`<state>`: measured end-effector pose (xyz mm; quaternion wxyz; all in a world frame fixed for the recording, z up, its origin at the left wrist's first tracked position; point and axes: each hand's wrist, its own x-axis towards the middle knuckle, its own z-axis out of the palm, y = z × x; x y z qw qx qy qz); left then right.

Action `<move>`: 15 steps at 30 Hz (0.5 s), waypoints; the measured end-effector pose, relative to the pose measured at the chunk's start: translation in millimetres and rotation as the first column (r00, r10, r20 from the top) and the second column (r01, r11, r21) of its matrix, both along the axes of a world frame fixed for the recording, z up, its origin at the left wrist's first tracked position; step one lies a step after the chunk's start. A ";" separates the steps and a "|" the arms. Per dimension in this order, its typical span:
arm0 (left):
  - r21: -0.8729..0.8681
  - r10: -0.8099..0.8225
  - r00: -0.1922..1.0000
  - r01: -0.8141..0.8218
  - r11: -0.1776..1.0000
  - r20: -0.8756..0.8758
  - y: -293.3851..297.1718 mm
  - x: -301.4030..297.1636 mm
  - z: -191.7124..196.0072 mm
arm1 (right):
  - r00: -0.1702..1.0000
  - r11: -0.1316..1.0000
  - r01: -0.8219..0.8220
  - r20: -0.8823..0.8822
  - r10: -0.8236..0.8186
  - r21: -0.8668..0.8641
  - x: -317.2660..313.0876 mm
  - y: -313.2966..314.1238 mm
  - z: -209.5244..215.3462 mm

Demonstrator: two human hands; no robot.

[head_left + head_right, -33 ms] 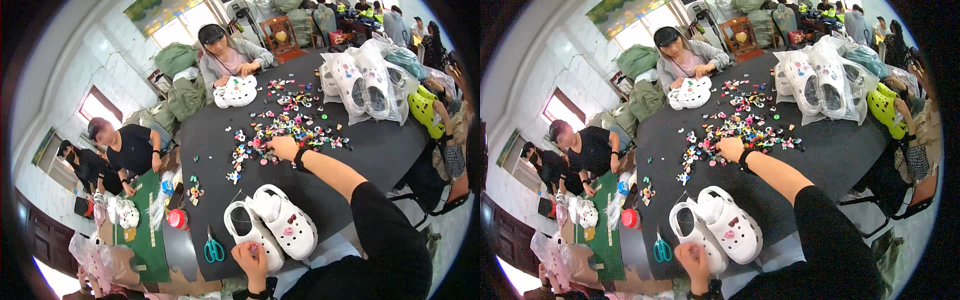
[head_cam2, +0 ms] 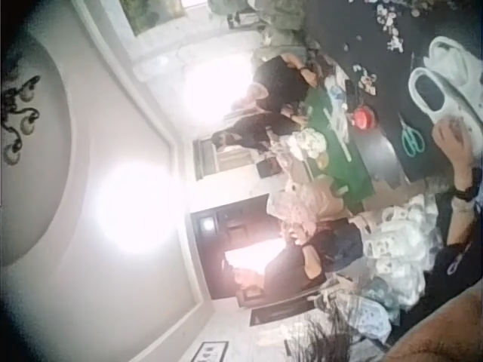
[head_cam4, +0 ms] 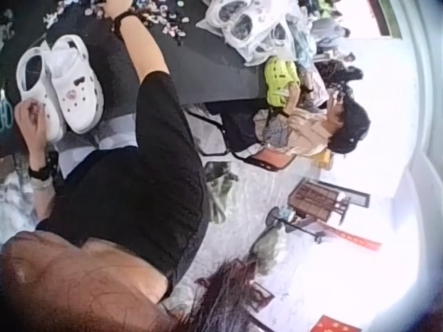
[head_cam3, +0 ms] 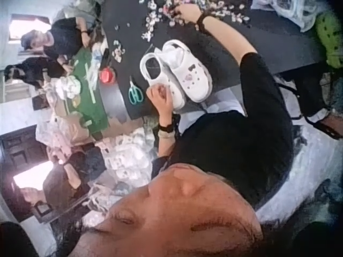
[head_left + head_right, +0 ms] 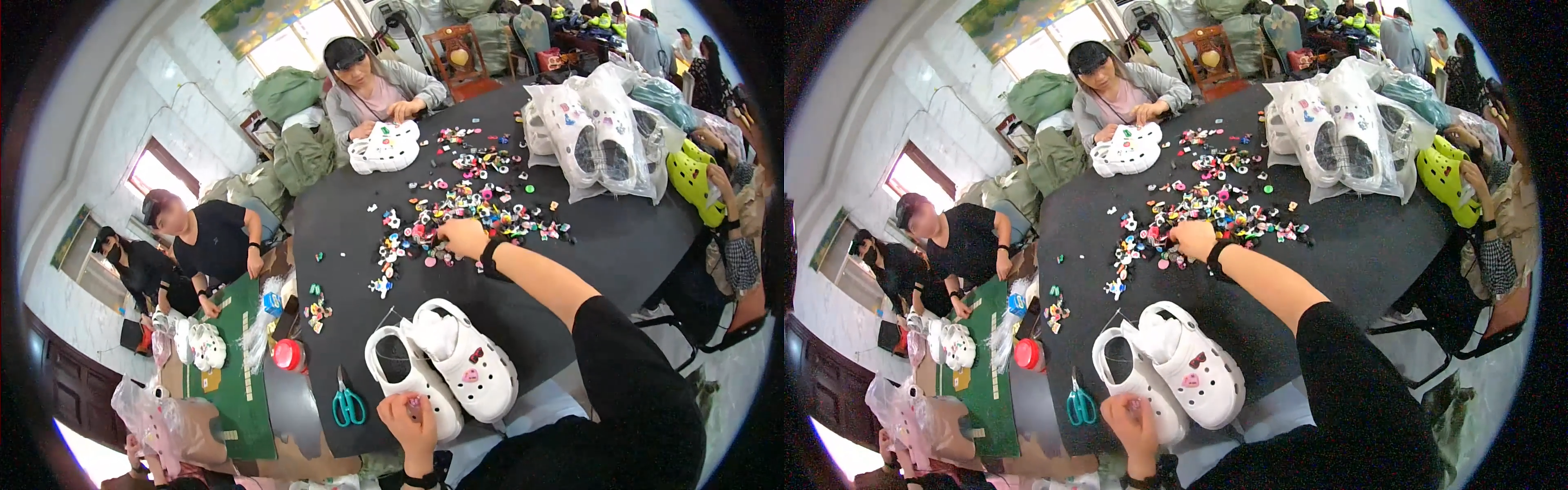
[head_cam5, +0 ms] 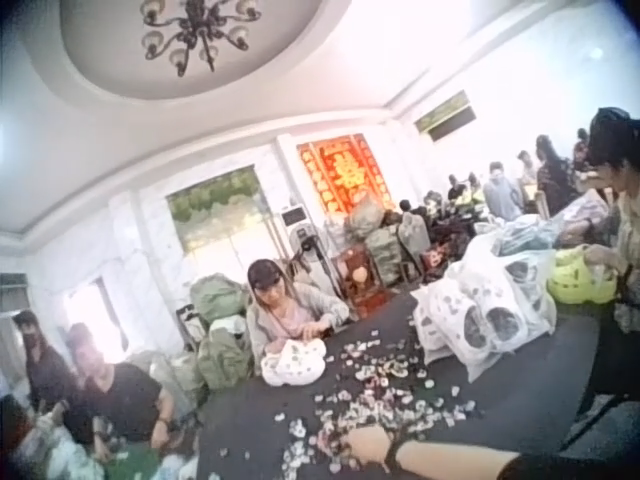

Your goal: Manually attaching decorative charms to the holes of clogs.

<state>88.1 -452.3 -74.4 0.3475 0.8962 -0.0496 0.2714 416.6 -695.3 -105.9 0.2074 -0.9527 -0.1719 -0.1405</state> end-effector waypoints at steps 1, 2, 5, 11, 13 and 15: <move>-0.010 0.010 1.000 -0.010 1.000 0.014 -0.7 -1.3 1.6 | 1.000 1.000 0.000 -0.026 0.000 0.009 1.1 -1.5 2.8; -0.013 0.016 1.000 -0.015 1.000 0.011 0.5 -4.8 1.2 | 0.999 1.000 0.001 -0.052 0.000 0.018 0.5 -1.4 4.3; -0.029 0.013 1.000 -0.013 0.999 -0.009 2.0 -1.7 -3.9 | 0.992 0.984 -0.005 -0.127 0.027 0.175 5.6 -14.3 2.3; -0.025 0.012 1.000 -0.012 1.000 0.008 3.1 -3.4 -5.3 | 0.790 0.501 0.238 -0.466 0.398 0.832 -9.3 -34.0 21.7; -0.073 0.010 1.000 -0.013 0.997 -0.028 1.2 -5.1 -4.2 | 0.682 0.269 0.325 -0.421 0.597 0.907 -27.8 -38.8 33.7; -0.058 0.000 1.000 -0.001 0.998 -0.021 -2.3 -5.5 -0.2 | 0.598 0.087 0.406 -0.336 0.728 0.910 -51.2 -45.6 41.8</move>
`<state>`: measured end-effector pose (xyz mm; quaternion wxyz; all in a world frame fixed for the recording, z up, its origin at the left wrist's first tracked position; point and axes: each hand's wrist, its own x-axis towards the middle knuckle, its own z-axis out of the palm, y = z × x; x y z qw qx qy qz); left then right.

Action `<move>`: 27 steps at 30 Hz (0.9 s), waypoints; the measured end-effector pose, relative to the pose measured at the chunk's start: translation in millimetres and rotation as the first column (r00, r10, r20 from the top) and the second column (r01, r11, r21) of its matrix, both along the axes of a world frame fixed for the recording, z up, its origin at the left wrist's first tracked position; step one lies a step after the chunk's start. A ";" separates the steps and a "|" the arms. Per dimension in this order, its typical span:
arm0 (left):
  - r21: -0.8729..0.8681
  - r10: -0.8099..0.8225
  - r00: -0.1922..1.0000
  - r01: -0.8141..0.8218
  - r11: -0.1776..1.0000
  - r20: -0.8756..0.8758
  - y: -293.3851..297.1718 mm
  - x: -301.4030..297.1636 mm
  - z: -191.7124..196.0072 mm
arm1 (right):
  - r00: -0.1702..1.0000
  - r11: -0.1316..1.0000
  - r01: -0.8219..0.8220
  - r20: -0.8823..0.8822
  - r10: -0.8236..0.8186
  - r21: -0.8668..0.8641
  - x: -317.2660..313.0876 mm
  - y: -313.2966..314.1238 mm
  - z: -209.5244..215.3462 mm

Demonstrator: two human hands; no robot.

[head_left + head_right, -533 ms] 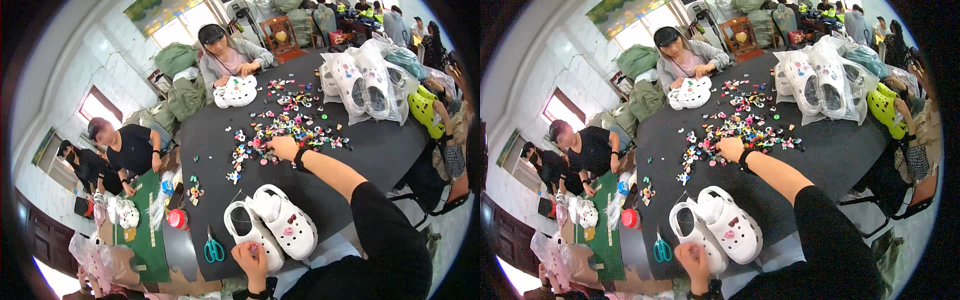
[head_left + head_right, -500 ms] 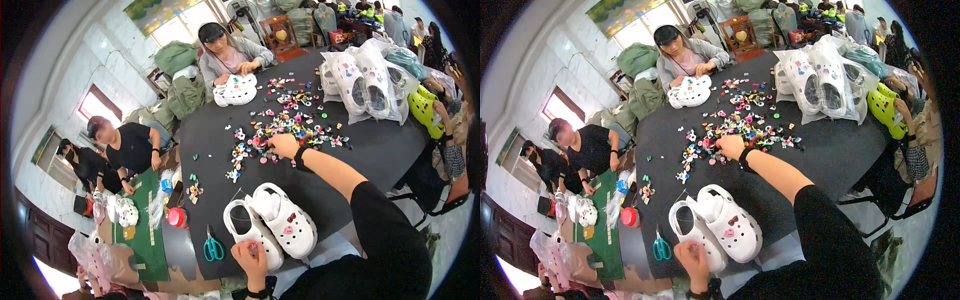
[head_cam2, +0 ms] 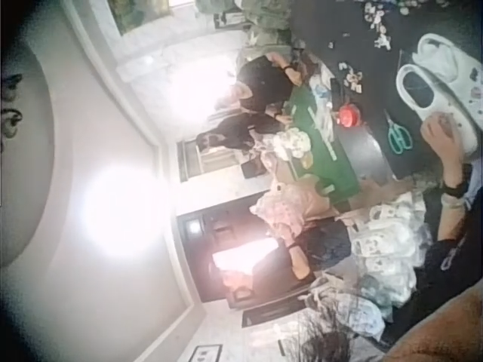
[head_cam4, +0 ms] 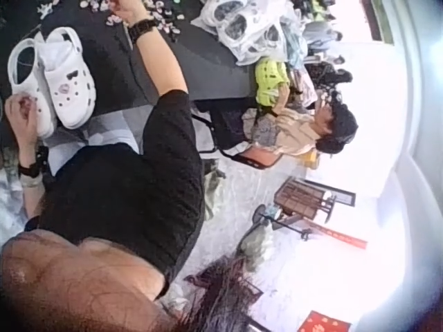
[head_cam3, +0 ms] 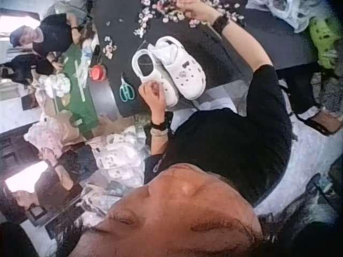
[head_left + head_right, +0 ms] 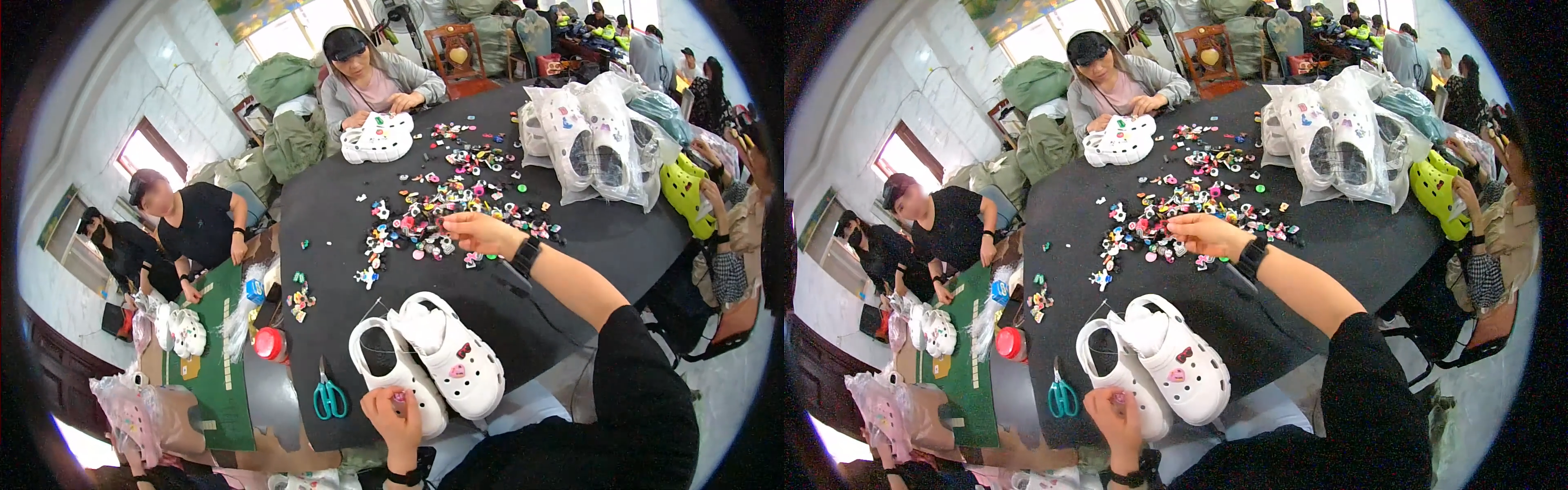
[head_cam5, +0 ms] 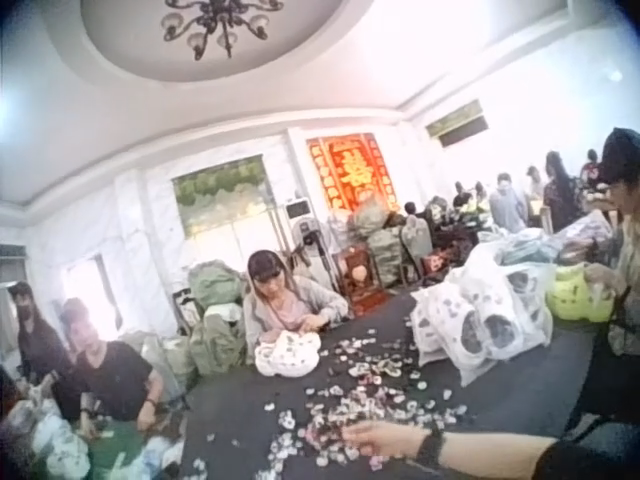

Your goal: Manually attaching decorative charms to the holes of clogs.

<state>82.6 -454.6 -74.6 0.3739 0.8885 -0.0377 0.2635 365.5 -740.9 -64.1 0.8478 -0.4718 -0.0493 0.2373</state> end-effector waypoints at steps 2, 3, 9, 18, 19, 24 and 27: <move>0.025 0.008 1.000 -0.009 1.000 0.025 4.2 -1.2 -2.7 | 0.994 0.990 -0.081 -0.060 0.088 0.113 -27.5 8.6 16.7; 0.021 0.010 1.000 -0.010 1.000 0.018 4.8 -1.6 -2.4 | 0.990 0.988 -0.083 -0.099 0.096 0.126 -41.8 11.6 25.0; 0.011 0.005 0.999 -0.005 1.000 -0.033 0.5 0.8 0.7 | 0.985 0.962 -0.160 -0.029 0.171 0.223 -88.6 15.9 33.3; 0.067 -0.013 0.998 0.009 0.998 0.059 2.0 4.9 2.8 | 0.977 0.986 -0.157 0.155 0.148 0.054 -169.1 14.2 40.5; 0.068 -0.004 0.998 -0.001 0.998 0.064 3.3 3.5 2.2 | 0.968 0.982 -0.186 0.175 0.179 0.022 -179.7 19.7 40.5; -0.092 -0.054 0.995 0.062 0.994 0.087 10.1 -12.6 15.2 | 0.897 0.938 -0.260 0.302 0.322 -0.229 -230.7 44.6 29.2; 0.005 -0.196 0.980 0.196 0.981 0.042 16.8 -37.3 39.1 | 0.733 0.861 -0.036 0.573 0.368 -0.507 -250.7 61.3 51.9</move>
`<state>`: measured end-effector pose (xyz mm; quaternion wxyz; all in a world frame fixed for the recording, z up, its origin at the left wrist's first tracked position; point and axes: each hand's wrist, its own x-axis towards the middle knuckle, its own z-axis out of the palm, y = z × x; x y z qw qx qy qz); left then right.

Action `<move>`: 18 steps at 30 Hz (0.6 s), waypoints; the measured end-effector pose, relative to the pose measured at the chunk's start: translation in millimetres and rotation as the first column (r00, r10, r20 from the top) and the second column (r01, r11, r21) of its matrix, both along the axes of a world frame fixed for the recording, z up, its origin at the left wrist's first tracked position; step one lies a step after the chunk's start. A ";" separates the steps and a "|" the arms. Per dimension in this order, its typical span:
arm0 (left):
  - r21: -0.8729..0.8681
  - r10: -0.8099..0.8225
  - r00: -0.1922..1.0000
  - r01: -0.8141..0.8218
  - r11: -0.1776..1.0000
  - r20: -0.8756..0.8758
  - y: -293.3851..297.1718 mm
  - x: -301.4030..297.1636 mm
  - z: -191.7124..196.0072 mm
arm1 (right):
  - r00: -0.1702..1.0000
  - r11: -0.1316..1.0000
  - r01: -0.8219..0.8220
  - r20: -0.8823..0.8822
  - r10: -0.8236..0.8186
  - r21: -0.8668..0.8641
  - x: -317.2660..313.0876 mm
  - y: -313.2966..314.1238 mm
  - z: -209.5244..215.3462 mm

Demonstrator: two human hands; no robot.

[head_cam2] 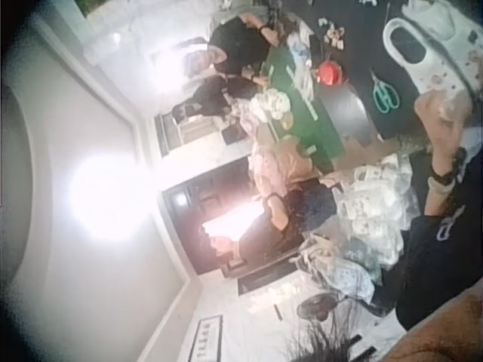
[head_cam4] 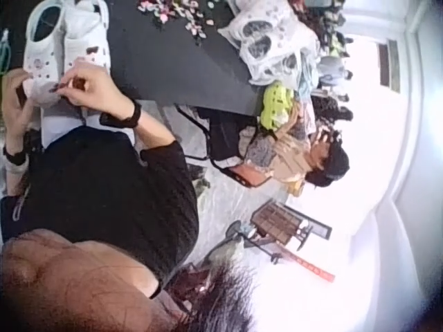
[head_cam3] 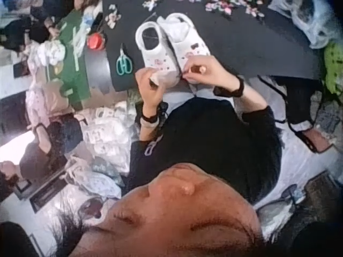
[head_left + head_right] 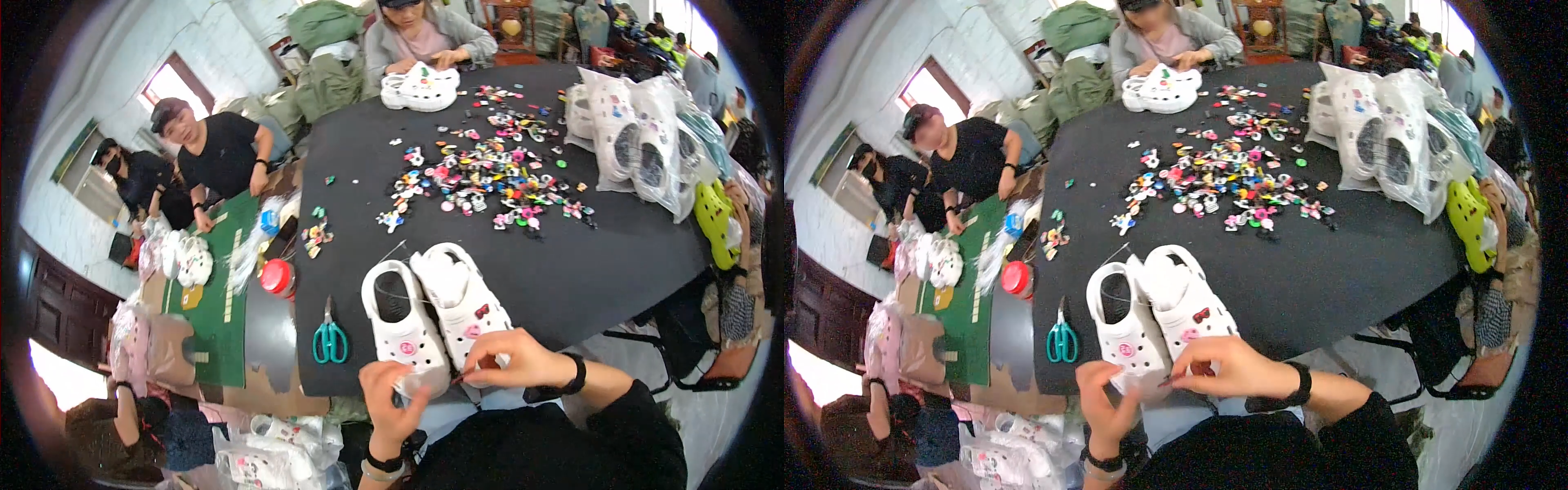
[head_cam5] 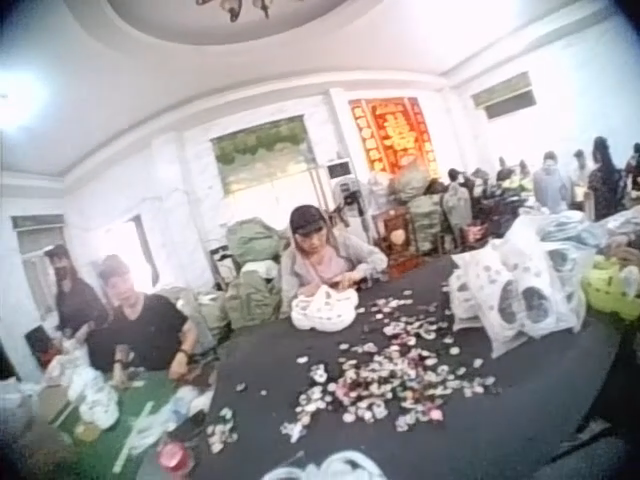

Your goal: Manually attaching decorative charms to the holes of clogs.

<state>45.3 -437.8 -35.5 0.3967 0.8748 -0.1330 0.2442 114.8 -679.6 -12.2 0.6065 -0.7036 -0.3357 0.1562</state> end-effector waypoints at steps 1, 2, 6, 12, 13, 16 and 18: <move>0.006 0.017 1.000 -0.017 1.000 0.002 -2.0 -6.6 8.6 | 1.000 0.999 0.014 -0.008 -0.014 0.029 -5.7 6.3 2.2; -0.036 -0.031 0.998 0.029 0.999 -0.052 -5.5 -12.8 16.6 | 0.999 1.000 -0.010 0.039 0.009 0.016 -8.2 12.1 -2.7; -0.105 -0.076 0.995 0.069 0.992 -0.071 -2.0 -27.8 4.7 | 0.995 0.997 -0.048 0.089 0.042 0.060 -14.3 35.7 -8.4; -0.137 0.013 0.988 -0.035 0.990 -0.157 10.8 -23.9 1.0 | 0.986 0.998 -0.068 0.151 0.068 -0.003 -12.3 49.5 -21.0; -0.086 0.045 0.991 -0.056 0.995 -0.129 16.6 -20.4 -2.4 | 0.971 1.000 -0.029 0.239 0.029 -0.004 -11.5 50.8 -17.6; -0.304 0.191 0.936 -0.282 0.910 -0.295 34.3 2.8 -17.8 | 0.939 0.998 0.036 0.344 -0.019 -0.044 -8.5 44.2 -13.2; -0.361 0.206 0.926 -0.318 0.877 -0.316 50.3 17.8 -31.7 | 0.958 0.992 0.116 0.268 -0.099 -0.047 -5.9 37.9 -12.5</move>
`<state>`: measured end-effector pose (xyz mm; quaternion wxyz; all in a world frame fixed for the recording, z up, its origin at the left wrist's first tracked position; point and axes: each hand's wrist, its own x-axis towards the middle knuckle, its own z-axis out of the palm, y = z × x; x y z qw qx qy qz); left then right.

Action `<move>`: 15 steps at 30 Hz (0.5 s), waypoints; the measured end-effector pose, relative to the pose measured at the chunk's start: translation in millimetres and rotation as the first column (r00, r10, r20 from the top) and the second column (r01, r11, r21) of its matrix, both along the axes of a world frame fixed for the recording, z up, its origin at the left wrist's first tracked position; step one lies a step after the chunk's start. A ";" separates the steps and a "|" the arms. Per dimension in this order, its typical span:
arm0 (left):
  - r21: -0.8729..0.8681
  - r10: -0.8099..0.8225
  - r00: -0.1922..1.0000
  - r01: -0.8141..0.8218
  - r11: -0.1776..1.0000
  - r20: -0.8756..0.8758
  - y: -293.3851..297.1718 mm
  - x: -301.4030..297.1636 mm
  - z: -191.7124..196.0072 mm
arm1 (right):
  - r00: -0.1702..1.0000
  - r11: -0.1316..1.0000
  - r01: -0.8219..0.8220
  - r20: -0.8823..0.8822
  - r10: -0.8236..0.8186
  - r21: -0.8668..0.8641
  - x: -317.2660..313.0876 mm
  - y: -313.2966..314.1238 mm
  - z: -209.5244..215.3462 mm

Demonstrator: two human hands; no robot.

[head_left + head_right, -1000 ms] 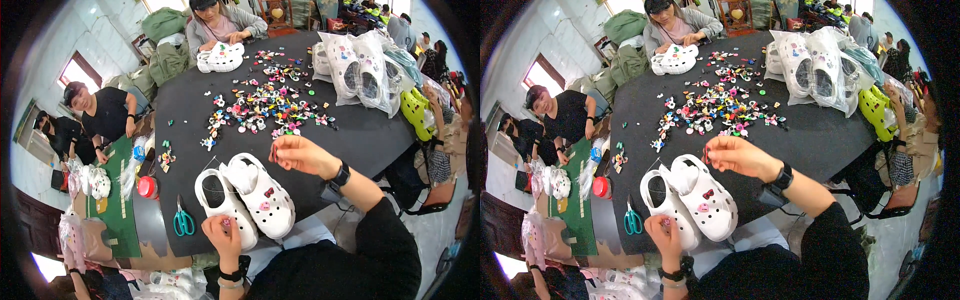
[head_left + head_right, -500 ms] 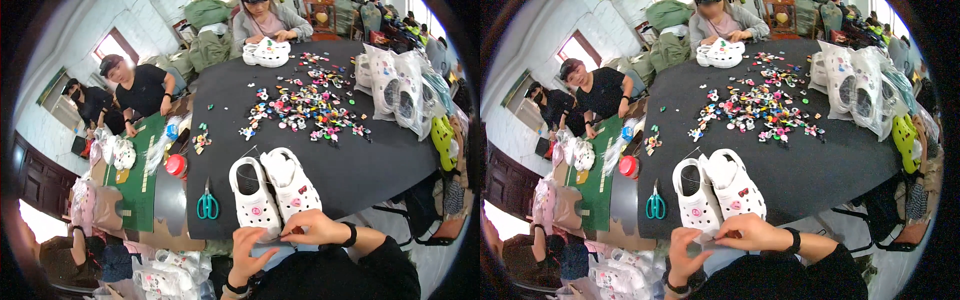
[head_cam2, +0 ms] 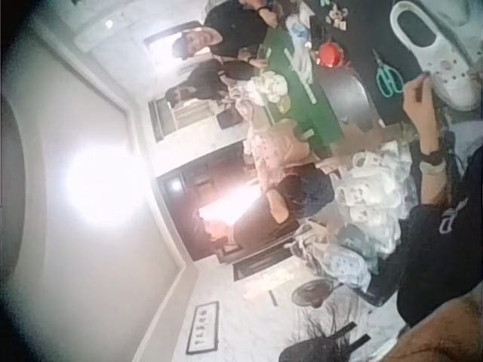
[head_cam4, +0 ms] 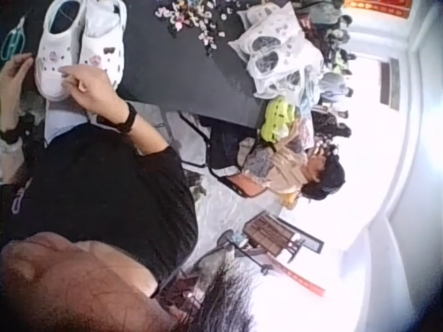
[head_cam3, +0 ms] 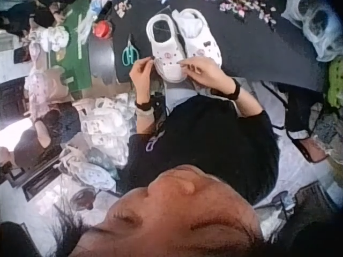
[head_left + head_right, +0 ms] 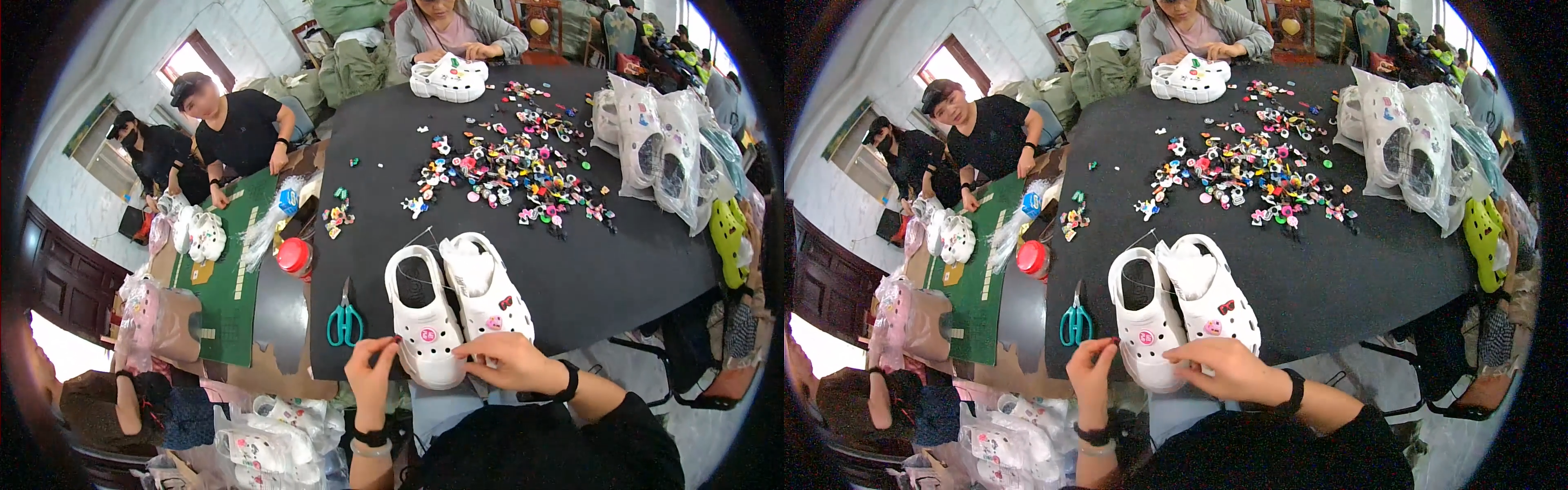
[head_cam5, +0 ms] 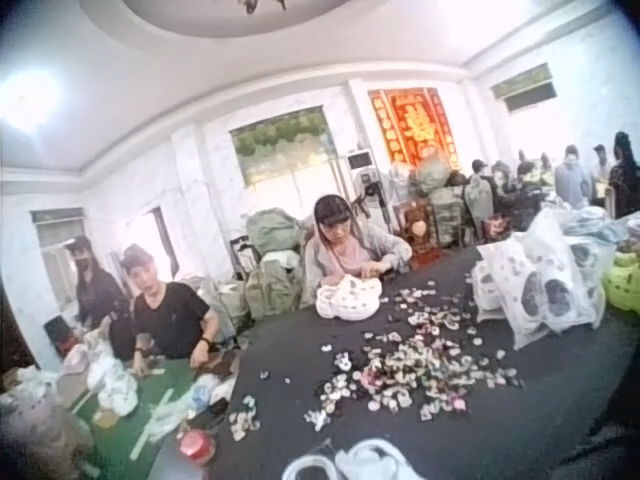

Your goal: Manually attaching decorative charms to the holes of clogs.

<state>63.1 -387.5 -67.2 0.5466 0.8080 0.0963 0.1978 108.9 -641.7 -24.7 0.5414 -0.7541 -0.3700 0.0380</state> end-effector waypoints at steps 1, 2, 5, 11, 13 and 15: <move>0.002 -0.003 1.000 0.003 1.000 -0.004 2.0 4.9 -3.4 | 0.999 0.999 0.032 -0.018 -0.032 -0.009 -0.8 -3.7 -4.7; -0.188 -0.015 1.000 0.012 0.982 -0.014 3.4 8.5 -5.8 | 0.999 0.999 0.034 -0.022 -0.034 -0.006 -0.8 -6.5 -10.2; -0.346 -0.082 0.995 0.056 0.937 -0.061 2.5 19.7 -7.6 | 0.996 0.992 0.083 0.003 -0.084 0.094 0.6 -11.3 -26.7; -0.417 -0.110 0.990 0.061 0.907 -0.094 1.1 24.0 -16.7 | 0.997 0.993 0.067 0.027 -0.070 0.098 1.8 -13.0 -28.9; -0.456 -0.142 0.985 0.083 0.886 -0.096 -0.1 24.1 -17.5 | 0.996 0.992 0.065 0.048 -0.071 0.111 2.8 -14.0 -32.2; -0.352 -0.153 0.987 0.124 0.928 -0.055 -2.6 27.5 -13.0 | 0.995 0.991 0.062 0.072 -0.071 0.121 4.1 -15.3 -32.2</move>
